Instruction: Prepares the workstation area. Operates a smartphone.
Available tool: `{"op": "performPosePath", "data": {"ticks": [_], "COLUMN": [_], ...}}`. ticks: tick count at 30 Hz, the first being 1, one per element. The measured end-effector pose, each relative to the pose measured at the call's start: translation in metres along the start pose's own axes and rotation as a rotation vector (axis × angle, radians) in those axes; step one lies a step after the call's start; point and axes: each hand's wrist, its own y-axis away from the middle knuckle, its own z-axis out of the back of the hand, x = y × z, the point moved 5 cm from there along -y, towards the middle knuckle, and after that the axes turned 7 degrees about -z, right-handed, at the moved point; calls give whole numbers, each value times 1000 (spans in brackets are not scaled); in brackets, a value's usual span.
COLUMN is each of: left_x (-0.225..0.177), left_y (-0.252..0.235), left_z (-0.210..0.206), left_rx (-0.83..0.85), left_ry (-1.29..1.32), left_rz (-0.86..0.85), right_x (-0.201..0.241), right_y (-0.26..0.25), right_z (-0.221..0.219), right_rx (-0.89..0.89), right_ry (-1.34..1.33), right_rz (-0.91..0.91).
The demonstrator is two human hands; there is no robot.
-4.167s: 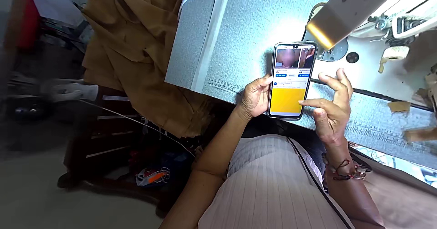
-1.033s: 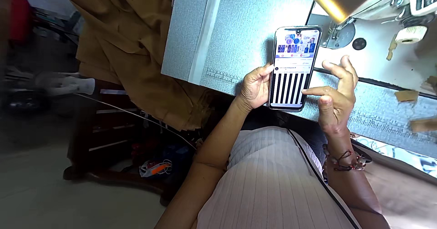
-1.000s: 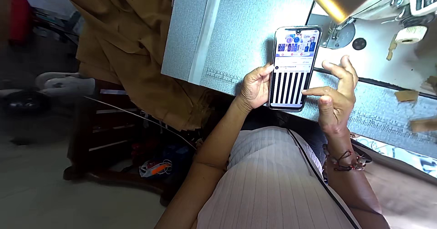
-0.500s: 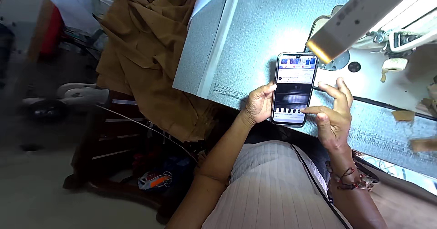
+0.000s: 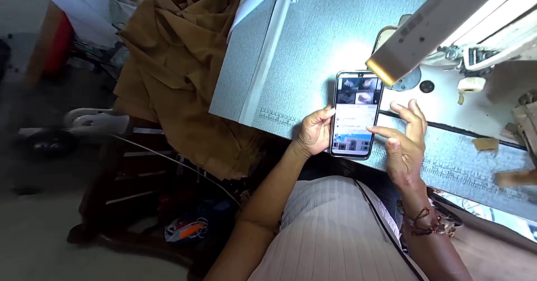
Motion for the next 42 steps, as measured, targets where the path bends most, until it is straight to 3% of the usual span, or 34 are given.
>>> {"op": "performPosePath", "data": {"ticks": [7,19,33,40,42], "left_x": [0,0,0,-2,-3], "left_y": [3,5,8,-1,-1], "left_z": [-2,0,0,-1,-1], "left_rx": [-10,3,-7,3,-1], "left_ry": [-14,-26,-89,4,-4], "left_rz": [14,0,-5,-22,-29], "right_x": [8,5,4,11,10], "right_y": [3,3,3,0,-1], "right_z": [-3,3,2,-2,-3], "right_rx": [50,-55,-45,40,32], "right_ry": [8,36,73,64,96], "right_rz": [196,149,100,203,147]}}
